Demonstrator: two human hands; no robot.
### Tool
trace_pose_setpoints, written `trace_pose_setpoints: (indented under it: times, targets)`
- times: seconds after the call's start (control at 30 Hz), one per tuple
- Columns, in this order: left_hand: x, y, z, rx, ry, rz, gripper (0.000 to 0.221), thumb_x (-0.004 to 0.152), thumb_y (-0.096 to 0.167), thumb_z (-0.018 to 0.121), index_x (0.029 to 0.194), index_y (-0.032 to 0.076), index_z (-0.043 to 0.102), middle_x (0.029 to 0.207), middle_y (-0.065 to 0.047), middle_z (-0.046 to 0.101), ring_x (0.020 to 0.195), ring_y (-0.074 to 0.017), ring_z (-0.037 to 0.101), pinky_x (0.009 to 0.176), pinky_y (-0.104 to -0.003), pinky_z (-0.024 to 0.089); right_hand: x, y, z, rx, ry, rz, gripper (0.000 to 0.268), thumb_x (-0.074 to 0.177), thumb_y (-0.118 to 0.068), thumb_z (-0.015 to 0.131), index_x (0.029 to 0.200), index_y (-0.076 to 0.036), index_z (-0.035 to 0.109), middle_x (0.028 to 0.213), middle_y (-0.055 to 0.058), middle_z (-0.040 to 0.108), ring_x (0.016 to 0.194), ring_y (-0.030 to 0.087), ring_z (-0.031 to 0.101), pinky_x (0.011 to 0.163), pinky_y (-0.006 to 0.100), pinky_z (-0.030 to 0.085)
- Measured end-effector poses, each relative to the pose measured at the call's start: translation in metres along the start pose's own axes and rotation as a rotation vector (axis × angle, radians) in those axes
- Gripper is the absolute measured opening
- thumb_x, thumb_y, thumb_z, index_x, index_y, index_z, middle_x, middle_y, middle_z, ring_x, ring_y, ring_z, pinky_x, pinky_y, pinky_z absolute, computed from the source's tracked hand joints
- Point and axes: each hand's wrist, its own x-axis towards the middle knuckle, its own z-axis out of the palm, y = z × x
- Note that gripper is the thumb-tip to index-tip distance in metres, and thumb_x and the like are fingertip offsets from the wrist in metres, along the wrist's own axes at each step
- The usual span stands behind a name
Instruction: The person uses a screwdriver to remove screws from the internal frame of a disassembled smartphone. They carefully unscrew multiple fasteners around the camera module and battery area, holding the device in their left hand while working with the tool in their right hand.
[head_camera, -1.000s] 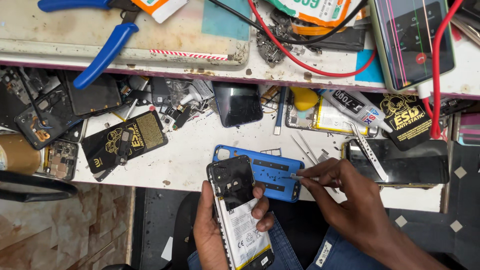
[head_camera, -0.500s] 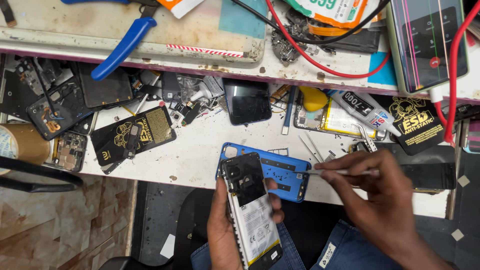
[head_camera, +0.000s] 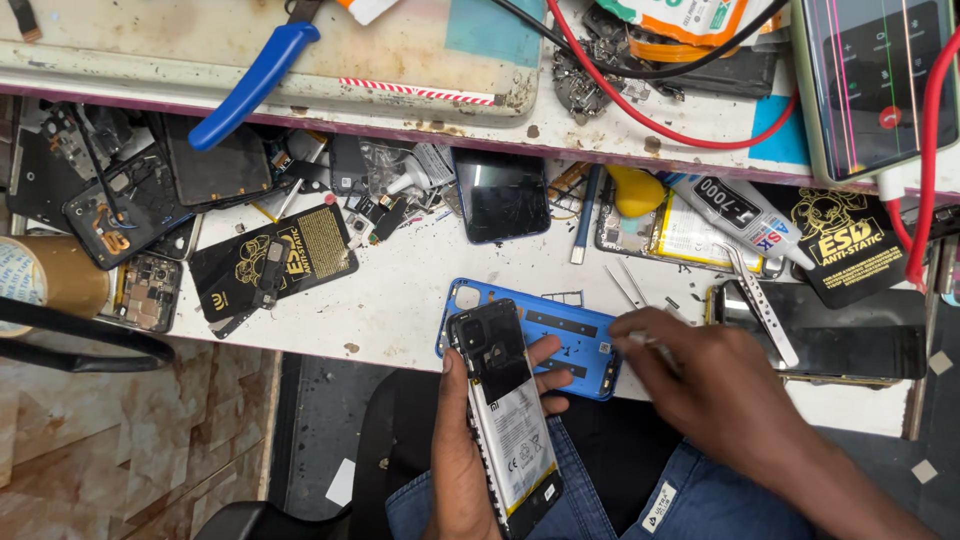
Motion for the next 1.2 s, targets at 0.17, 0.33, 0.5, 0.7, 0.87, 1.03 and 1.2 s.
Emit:
trace_pose_setpoints:
  times: [0.17, 0.33, 0.5, 0.7, 0.87, 1.03, 1.2]
  targets:
    - [0.000, 0.000, -0.006, 0.017, 0.017, -0.015, 0.080, 0.094, 0.066, 0.029, 0.138, 0.006, 0.060, 0.129, -0.026, 0.071, 0.100, -0.0307, 0.069, 0.086, -0.041, 0.055, 0.008, -0.020, 0.006, -0.082, 0.055, -0.242, 0.026, 0.087, -0.023, 0.073, 0.112, -0.017, 0.074, 0.054, 0.016, 0.067, 0.044, 0.034, 0.065, 0.046, 0.049, 0.051]
    - [-0.001, -0.002, -0.008, -0.034, -0.008, -0.023, 0.078, 0.096, 0.064, 0.029, 0.134, 0.003, 0.059, 0.130, -0.028, 0.069, 0.102, -0.0322, 0.070, 0.088, -0.043, 0.056, 0.014, -0.020, 0.014, -0.162, 0.101, -0.362, 0.027, 0.086, -0.015, 0.067, 0.111, -0.014, 0.073, 0.059, 0.015, 0.068, 0.046, 0.033, 0.068, 0.042, 0.048, 0.052]
    - [-0.003, -0.002, -0.009, -0.029, -0.018, -0.038, 0.080, 0.095, 0.065, 0.027, 0.138, 0.005, 0.058, 0.130, -0.027, 0.069, 0.103, -0.0328, 0.070, 0.089, -0.043, 0.056, 0.013, -0.015, 0.021, -0.294, 0.103, -0.457, 0.035, 0.074, -0.008, 0.067, 0.109, -0.010, 0.066, 0.058, 0.014, 0.066, 0.048, 0.034, 0.068, 0.040, 0.048, 0.051]
    - [-0.004, -0.001, -0.009, -0.022, -0.052, -0.013, 0.081, 0.096, 0.065, 0.027, 0.139, 0.003, 0.056, 0.129, -0.029, 0.068, 0.104, -0.0348, 0.070, 0.091, -0.046, 0.056, 0.013, -0.026, 0.019, -0.404, -0.035, -0.355, 0.027, 0.085, -0.015, 0.066, 0.109, -0.007, 0.058, 0.055, 0.011, 0.065, 0.045, 0.031, 0.068, 0.041, 0.046, 0.052]
    - [-0.008, -0.002, -0.008, -0.139, -0.106, -0.034, 0.080, 0.096, 0.064, 0.028, 0.144, 0.005, 0.052, 0.134, -0.030, 0.065, 0.112, -0.0367, 0.069, 0.098, -0.048, 0.054, 0.004, -0.025, 0.002, 0.061, 0.079, -0.304, 0.018, 0.083, -0.015, 0.067, 0.099, -0.008, 0.063, 0.048, 0.009, 0.062, 0.040, 0.026, 0.064, 0.041, 0.042, 0.046]
    - [-0.015, -0.007, -0.001, -0.225, -0.252, -0.030, 0.083, 0.096, 0.065, 0.034, 0.145, 0.000, 0.050, 0.135, -0.033, 0.062, 0.119, -0.0432, 0.064, 0.100, -0.054, 0.053, -0.022, -0.008, -0.005, 0.546, 0.023, -0.209, 0.004, 0.091, -0.009, 0.066, 0.091, -0.005, 0.064, 0.055, 0.004, 0.055, 0.048, 0.012, 0.046, 0.044, 0.030, 0.038]
    - [-0.027, -0.006, 0.013, -0.036, -0.219, 0.002, 0.060, 0.088, 0.035, 0.069, 0.132, -0.005, 0.060, 0.117, -0.023, 0.071, 0.106, -0.0313, 0.072, 0.097, -0.048, 0.060, -0.051, 0.010, 0.001, 0.665, 0.136, -0.285, 0.006, 0.086, -0.002, 0.070, 0.090, -0.002, 0.066, 0.059, 0.003, 0.056, 0.055, 0.007, 0.042, 0.044, 0.025, 0.036]
